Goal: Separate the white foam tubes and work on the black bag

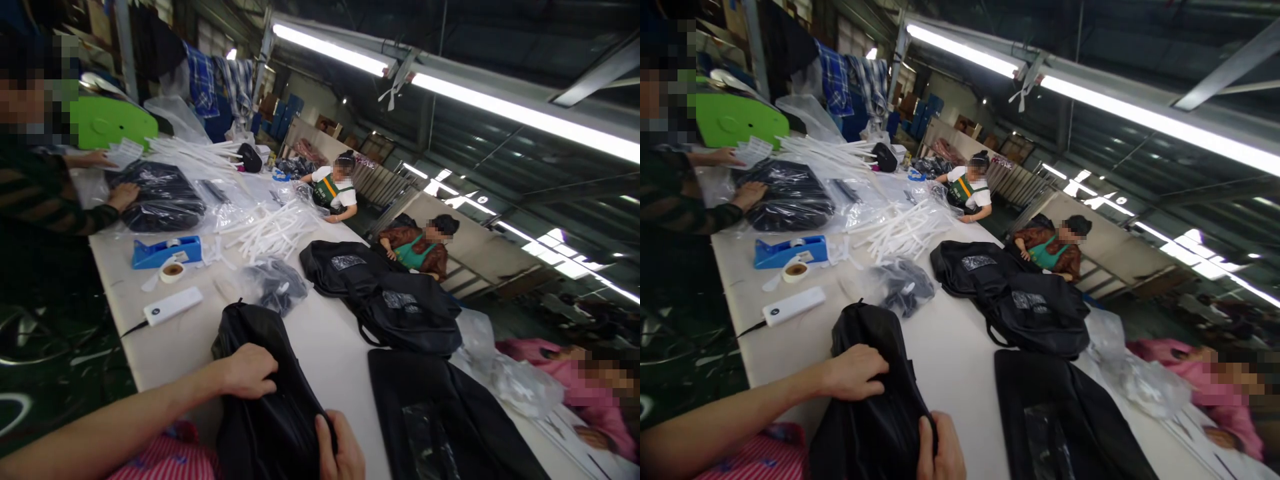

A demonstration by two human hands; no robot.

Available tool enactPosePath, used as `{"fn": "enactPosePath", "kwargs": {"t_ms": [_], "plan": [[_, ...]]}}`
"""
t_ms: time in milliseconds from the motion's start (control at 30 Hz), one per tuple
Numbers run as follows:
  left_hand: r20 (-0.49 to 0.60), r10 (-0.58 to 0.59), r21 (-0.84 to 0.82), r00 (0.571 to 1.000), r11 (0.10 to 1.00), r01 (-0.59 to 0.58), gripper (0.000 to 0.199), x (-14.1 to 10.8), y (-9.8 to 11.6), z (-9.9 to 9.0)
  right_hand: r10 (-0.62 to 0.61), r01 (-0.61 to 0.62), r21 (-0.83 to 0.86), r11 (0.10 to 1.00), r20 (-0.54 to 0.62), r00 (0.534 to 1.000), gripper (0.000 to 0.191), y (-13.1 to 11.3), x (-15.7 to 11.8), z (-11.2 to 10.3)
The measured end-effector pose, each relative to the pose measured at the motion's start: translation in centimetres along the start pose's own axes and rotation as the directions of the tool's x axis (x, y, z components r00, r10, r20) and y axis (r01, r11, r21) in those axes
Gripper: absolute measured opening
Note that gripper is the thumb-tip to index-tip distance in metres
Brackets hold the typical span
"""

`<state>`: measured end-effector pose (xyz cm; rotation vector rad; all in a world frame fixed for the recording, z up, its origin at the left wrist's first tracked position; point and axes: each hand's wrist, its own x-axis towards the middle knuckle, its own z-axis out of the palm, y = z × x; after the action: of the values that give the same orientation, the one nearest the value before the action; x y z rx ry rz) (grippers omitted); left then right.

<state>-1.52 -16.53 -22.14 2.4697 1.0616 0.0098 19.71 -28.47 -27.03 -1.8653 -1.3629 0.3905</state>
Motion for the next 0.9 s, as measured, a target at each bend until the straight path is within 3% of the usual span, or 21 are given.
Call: {"fn": "enactPosePath", "kwargs": {"t_ms": [133, 200, 333, 500, 667, 800, 900], "plan": [[-0.026, 0.071, -0.060, 0.997, 0.996, -0.073, 0.012, 0.4, 0.9, 0.4, -0.007, 0.007, 0.019, 1.000, -0.005, 1.000, 0.051, -0.3, 0.2, -0.2], [-0.085, 0.080, 0.022, 0.993, 0.997, -0.079, 0.010, 0.5, 1.9, 1.0, -0.010, 0.011, 0.030, 0.999, -0.006, 1.000, 0.051, -0.4, 0.2, -0.2], [-0.229, 0.274, 0.285, 0.934, 0.936, -0.205, 0.011, 0.1, 4.3, 1.9, -0.008, 0.007, 0.041, 0.999, 0.021, 1.000, 0.049, -0.3, 0.0, 0.1], [-0.156, 0.231, 0.481, 0.960, 0.867, -0.130, 0.012, -0.8, 5.1, 2.2, -0.013, 0.008, 0.043, 0.999, 0.116, 0.993, 0.043, 0.2, 0.0, 0.0], [-0.069, 0.192, 0.344, 0.979, 0.926, -0.158, 0.009, -0.5, 5.6, 0.6, 0.006, -0.019, 0.052, 0.998, 0.238, 0.971, 0.035, 0.3, 0.7, -0.7], [0.107, 0.228, 0.134, 0.968, 0.961, -0.242, 0.020, 0.1, 9.1, -0.3, 0.041, -0.101, 0.154, 0.983, 0.352, 0.935, 0.037, -1.2, 1.7, -2.0], [0.081, 0.268, 0.029, 0.960, 0.962, -0.271, 0.023, 0.2, 11.6, 0.7, 0.078, -0.203, 0.241, 0.949, 0.445, 0.892, 0.037, -2.2, 2.7, -3.2]]}}
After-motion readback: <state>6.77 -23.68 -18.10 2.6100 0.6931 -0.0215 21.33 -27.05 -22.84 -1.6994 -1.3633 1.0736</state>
